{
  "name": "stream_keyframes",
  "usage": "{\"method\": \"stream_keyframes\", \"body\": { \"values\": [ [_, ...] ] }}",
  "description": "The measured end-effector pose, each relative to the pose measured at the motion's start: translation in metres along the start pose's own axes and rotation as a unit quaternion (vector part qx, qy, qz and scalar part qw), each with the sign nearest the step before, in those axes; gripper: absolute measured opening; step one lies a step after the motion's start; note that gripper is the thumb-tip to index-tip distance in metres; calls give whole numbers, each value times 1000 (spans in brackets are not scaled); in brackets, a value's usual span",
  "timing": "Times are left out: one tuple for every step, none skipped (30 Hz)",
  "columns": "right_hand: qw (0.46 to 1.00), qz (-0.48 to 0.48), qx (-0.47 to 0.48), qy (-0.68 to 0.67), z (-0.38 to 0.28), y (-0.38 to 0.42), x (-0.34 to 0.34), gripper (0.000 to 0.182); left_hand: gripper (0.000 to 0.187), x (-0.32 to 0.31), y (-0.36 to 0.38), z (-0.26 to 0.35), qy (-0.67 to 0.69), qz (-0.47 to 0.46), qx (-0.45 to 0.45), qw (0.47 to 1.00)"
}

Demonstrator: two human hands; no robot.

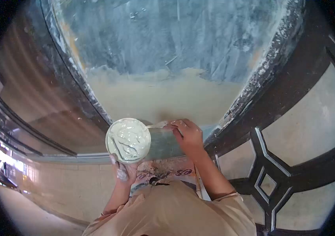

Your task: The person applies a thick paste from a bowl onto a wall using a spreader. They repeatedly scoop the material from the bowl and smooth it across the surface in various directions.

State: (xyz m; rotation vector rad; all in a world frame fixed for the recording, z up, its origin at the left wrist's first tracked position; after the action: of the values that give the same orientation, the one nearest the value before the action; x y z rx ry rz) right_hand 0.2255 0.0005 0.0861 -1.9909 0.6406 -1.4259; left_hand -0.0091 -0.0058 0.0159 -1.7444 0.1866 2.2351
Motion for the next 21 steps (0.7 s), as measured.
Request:
{"method": "stream_keyframes", "body": {
  "values": [
    [995, -40, -76, -58, 6, 3, -4, 17, 75, -1, 0, -1, -1, -6, 8, 1000],
    [978, -78, -152, -117, 13, 9, -10, 16, 74, -4, 0, -1, 17, 1, 13, 1000],
    [979, -70, -157, -114, 24, 17, -22, 16, 74, -6, 0, -1, 36, 7, 17, 999],
    [956, -46, -210, -201, 43, 27, -41, 17, 73, 2, 1, 0, 30, -11, 45, 998],
    [922, -21, -259, -288, 55, 33, -49, 20, 73, 6, 3, -1, 28, -17, 53, 998],
    [922, -13, -262, -284, 56, 28, -42, 20, 73, 12, 4, -1, 19, 21, 39, 999],
    [887, -6, -316, -337, 59, 20, -34, 23, 74, 14, 4, 0, 10, 59, 23, 998],
    [844, 1, -368, -389, 62, 13, -27, 27, 74, 8, 4, -2, 12, 35, 31, 999],
    [844, 9, -369, -389, 66, 4, -20, 27, 74, 9, 4, -3, 9, 30, 36, 999],
    [833, 23, -369, -412, 71, -4, -13, 28, 74, 11, 6, -3, -1, 29, 33, 999],
    [821, 36, -368, -435, 76, -11, -9, 28, 75, 13, 7, -3, -11, 28, 29, 999],
    [825, 55, -362, -431, 82, -17, -8, 26, 75, 13, 7, -2, -24, 24, 31, 999],
    [824, 60, -363, -430, 86, -22, -7, 26, 75, 17, 7, -3, -26, 22, 36, 999],
    [856, 56, -347, -379, 89, -29, -3, 26, 75, 24, 7, -3, -16, 20, 44, 999],
    [885, 50, -329, -326, 91, -37, 0, 27, 75, 26, 8, -4, -6, 19, 52, 998],
    [908, 63, -317, -268, 99, -43, -3, 30, 75, 27, 10, -2, -29, 47, 45, 997],
    [907, 66, -318, -269, 104, -48, -1, 30, 75, 25, 10, -3, -32, 46, 46, 997],
    [934, 75, -305, -170, 104, -54, 7, 31, 75, 22, 8, -4, -44, 50, 37, 997],
    [951, 82, -289, -70, 105, -58, 13, 33, 75, 19, 7, -5, -56, 54, 28, 997],
    [951, 83, -290, -70, 110, -57, 13, 33, 75, 17, 8, -5, -58, 53, 29, 996],
    [946, 95, -304, -66, 121, -53, 13, 34, 75, 15, 9, -5, -56, 36, 36, 997]
  ]
}}
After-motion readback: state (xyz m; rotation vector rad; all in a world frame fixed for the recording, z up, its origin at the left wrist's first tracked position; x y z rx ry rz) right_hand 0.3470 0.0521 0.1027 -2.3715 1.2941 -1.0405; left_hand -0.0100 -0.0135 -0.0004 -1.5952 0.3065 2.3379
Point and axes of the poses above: each hand's wrist, its own y-axis away from the middle knuckle, its own x-axis out of the back of the hand, z = x × y, the point moved 3 cm from there along -y, towards the middle knuckle, and after that the axes turned 11 degrees about y, right-handed, at the moved point
